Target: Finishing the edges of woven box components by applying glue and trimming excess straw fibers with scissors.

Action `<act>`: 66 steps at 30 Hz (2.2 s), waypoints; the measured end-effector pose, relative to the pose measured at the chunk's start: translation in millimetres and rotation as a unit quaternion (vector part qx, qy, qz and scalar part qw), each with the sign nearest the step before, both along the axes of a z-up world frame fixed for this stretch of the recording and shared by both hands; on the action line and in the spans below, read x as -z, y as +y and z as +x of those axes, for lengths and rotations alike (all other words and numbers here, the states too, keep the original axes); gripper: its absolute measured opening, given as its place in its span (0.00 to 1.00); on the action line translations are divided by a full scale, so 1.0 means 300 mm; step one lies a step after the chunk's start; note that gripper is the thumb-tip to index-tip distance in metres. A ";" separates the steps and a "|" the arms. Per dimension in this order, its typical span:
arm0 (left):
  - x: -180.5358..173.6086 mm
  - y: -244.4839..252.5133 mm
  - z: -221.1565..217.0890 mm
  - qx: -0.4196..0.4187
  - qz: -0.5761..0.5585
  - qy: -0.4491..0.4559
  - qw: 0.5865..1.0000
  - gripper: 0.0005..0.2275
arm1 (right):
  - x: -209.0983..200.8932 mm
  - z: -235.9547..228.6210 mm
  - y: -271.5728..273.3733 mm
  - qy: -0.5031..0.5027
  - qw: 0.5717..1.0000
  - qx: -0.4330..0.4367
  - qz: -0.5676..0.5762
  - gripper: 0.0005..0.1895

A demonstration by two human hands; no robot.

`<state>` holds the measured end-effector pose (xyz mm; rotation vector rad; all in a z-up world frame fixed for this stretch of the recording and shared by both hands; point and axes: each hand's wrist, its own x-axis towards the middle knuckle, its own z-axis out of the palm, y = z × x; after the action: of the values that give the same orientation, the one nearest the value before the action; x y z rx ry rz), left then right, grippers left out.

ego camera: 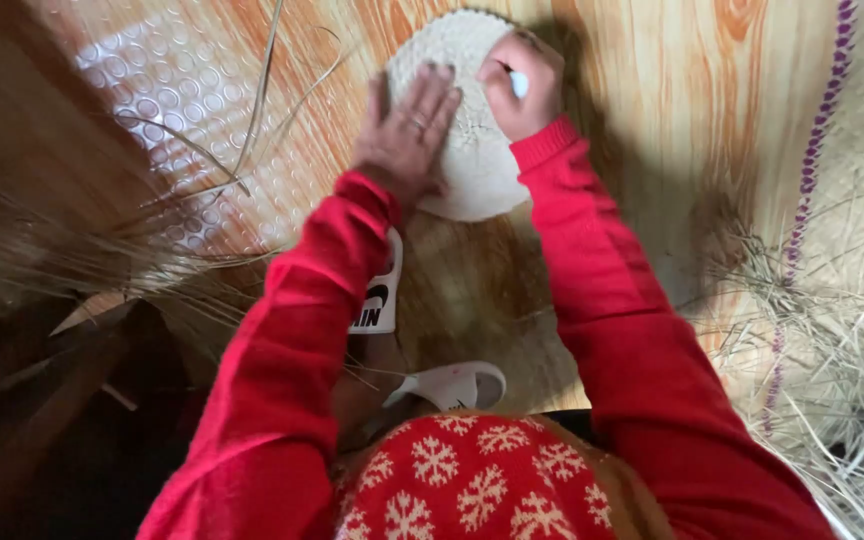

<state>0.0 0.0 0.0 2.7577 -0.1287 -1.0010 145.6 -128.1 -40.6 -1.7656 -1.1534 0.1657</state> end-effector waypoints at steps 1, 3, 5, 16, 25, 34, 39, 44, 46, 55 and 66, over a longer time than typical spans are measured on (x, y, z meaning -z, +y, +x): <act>0.008 -0.012 0.005 -0.004 -0.001 -0.001 1.000 0.51 | -0.010 -0.022 -0.028 -0.001 1.000 -0.004 -0.001 0.09; 0.023 -0.027 0.007 -0.131 -0.010 0.052 0.990 0.34 | -0.027 -0.073 -0.078 0.058 0.993 0.101 0.010 0.08; 0.066 -0.094 -0.035 -0.189 -0.037 0.037 0.981 0.31 | -0.041 -0.116 -0.087 0.075 0.991 0.109 0.027 0.08; 0.009 -0.106 -0.052 -0.176 -0.051 0.097 0.978 0.53 | 0.059 -0.106 0.035 0.054 0.998 0.013 0.040 0.10; 0.058 -0.108 -0.061 -0.167 -0.061 0.068 0.982 0.53 | -0.013 -0.170 -0.001 0.086 0.992 -0.086 0.024 0.13; 0.243 -0.057 -0.151 -0.117 0.035 -0.335 0.934 0.23 | -0.034 -0.102 -0.016 0.059 0.996 0.066 0.016 0.10; 0.101 -0.119 -0.110 -0.218 -0.047 0.030 0.974 0.51 | 0.014 -0.144 -0.044 0.127 0.987 0.060 0.072 0.11; 0.077 -0.079 -0.096 -0.198 -0.057 0.043 0.978 0.50 | 0.073 -0.119 0.038 0.078 0.990 -0.049 0.105 0.12; 0.047 -0.086 -0.082 -0.189 -0.060 0.080 0.977 0.49 | 0.072 -0.083 0.036 0.039 0.990 -0.050 0.124 0.10; 0.062 -0.082 -0.075 -0.176 -0.047 0.087 0.979 0.49 | 0.063 -0.163 -0.003 0.048 0.989 -0.124 0.058 0.19; 0.129 -0.102 -0.105 -0.174 -0.023 -0.005 0.984 0.51 | 0.044 -0.103 -0.044 0.047 0.994 0.054 0.078 0.12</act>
<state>-31.6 -30.6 -38.8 2.6165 0.3157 -0.8764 114.8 -141.4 -53.9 -1.6592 -0.9737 0.0903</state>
